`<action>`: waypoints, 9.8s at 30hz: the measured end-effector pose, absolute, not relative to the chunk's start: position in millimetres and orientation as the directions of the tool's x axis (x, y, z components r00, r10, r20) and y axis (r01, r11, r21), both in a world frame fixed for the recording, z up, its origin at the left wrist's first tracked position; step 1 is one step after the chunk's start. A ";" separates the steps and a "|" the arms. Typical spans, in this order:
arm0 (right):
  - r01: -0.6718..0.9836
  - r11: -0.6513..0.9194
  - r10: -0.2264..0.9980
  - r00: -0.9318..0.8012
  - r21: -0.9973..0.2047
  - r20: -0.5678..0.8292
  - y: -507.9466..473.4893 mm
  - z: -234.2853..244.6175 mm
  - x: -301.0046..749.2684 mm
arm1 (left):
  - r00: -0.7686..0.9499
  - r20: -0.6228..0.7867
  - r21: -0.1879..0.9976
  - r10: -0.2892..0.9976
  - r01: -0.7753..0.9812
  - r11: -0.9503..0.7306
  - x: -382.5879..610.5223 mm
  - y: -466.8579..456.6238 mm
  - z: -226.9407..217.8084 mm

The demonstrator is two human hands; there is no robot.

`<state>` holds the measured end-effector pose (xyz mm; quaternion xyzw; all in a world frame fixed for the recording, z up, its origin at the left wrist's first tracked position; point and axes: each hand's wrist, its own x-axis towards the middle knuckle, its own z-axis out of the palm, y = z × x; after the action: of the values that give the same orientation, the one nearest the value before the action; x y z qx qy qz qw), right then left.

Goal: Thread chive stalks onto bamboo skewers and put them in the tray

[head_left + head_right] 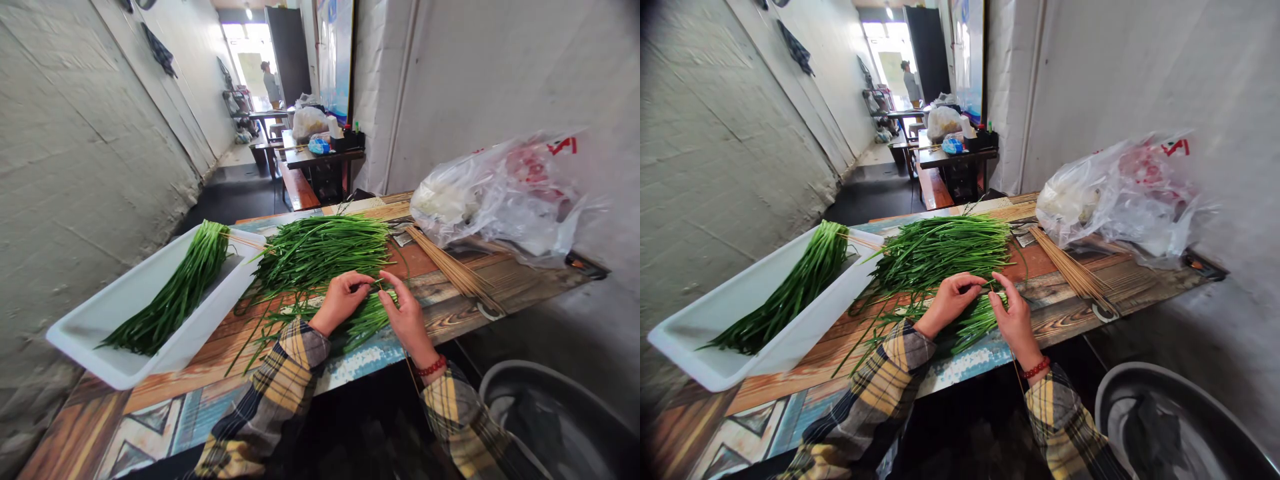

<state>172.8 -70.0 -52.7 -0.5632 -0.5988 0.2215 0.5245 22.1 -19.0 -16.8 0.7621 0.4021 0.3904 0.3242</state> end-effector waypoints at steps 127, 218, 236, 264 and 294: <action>0.495 0.214 0.946 0.109 -0.842 0.304 -60.8 -49.9 162.6 | 0.011 0.159 0.868 0.987 0.476 -0.145 -14.3 27.2 17.2; 0.452 0.310 0.929 0.042 -0.836 0.367 -74.5 -53.0 189.5 | 0.182 0.375 0.679 0.909 0.613 -0.403 33.7 -31.3 12.3; 0.461 0.218 0.939 0.142 -0.860 0.314 -80.1 -57.1 223.3 | 0.645 0.234 0.775 0.728 0.328 -0.540 66.5 -14.1 -33.7; 0.445 0.144 0.918 0.274 -0.884 0.288 -86.7 -60.5 224.5 | 0.488 0.136 0.890 0.862 0.323 -0.323 68.9 -21.3 -21.6; 0.508 0.201 0.935 0.157 -0.838 0.319 -82.8 -58.4 226.2 | 0.436 0.033 0.980 0.899 0.162 -0.115 72.2 -22.0 -19.0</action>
<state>226.2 -82.8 -58.4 -0.5915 -0.6096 0.2234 0.4782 72.2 -22.0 -19.0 0.6608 0.4015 0.3475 0.5305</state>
